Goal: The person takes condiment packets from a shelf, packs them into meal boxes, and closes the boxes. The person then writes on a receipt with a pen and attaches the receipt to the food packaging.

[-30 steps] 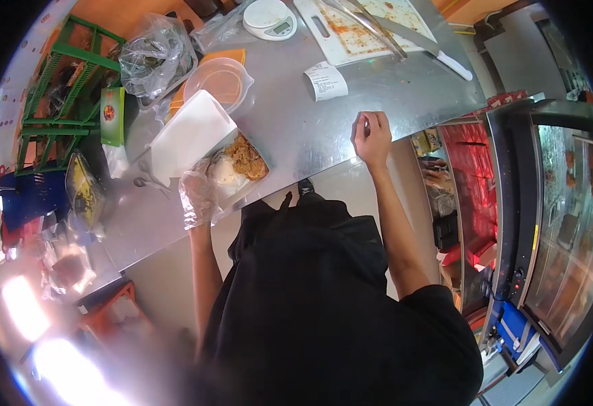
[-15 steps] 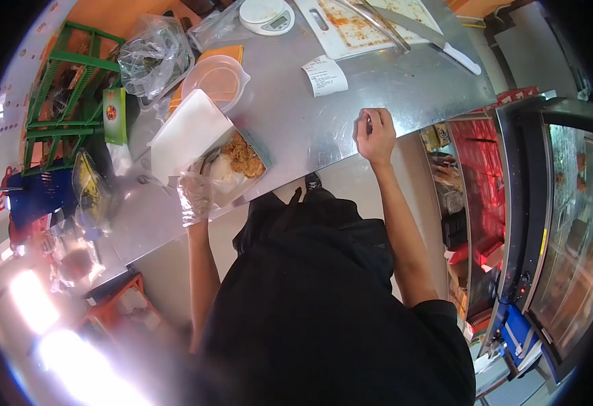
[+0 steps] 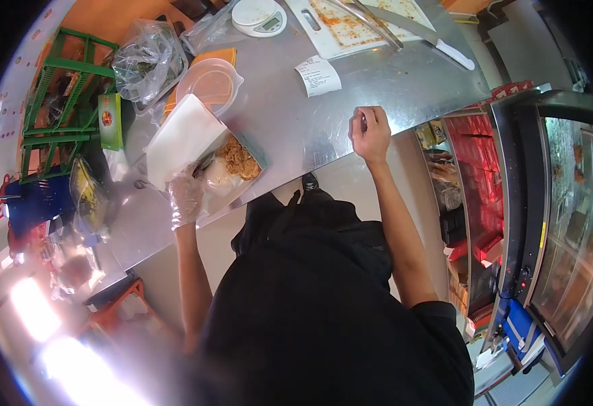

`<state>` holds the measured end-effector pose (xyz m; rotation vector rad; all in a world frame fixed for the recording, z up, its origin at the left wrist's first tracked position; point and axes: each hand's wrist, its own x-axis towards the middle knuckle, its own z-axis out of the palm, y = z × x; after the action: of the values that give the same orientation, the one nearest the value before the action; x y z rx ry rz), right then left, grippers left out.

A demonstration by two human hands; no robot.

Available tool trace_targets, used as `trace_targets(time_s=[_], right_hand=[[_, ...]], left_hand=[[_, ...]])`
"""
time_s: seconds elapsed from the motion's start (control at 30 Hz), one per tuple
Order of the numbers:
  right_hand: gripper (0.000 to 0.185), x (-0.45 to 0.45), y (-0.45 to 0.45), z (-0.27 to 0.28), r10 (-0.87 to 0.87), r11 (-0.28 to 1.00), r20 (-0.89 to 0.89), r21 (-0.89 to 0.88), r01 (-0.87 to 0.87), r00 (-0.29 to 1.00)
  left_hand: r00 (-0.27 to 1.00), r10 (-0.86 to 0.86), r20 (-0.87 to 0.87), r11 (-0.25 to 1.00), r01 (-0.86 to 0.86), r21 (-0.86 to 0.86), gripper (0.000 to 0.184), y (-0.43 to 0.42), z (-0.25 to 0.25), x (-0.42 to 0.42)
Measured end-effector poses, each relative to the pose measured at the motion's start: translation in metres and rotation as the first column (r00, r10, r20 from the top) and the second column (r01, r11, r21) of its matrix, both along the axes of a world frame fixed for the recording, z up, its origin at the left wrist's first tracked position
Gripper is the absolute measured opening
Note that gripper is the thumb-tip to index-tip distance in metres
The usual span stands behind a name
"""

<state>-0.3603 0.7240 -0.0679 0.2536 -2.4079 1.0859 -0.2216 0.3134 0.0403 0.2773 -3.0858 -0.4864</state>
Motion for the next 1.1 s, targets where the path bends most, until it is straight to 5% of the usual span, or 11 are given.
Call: trace_targets(time_s=[0.53, 0.93, 1.1], right_hand=[[0.015, 0.001, -0.001, -0.002, -0.033, 0.999, -0.001, -0.002, 0.033, 0.999], [0.015, 0.002, -0.002, 0.001, -0.034, 0.999, 0.029, 0.012, 0.033, 0.999], [0.015, 0.001, -0.004, 0.003, -0.025, 0.999, 0.013, 0.043, 0.024, 1.0]], left_hand=[[0.996, 0.087, 0.005, 0.995, -0.087, 0.042, 0.027, -0.002, -0.004, 0.009], [0.981, 0.019, -0.192, 1.0, -0.015, 0.022, 0.027, -0.004, -0.016, 0.032], [0.886, 0.328, -0.328, 0.941, -0.274, 0.201, 0.033, 0.018, 0.043, 0.034]])
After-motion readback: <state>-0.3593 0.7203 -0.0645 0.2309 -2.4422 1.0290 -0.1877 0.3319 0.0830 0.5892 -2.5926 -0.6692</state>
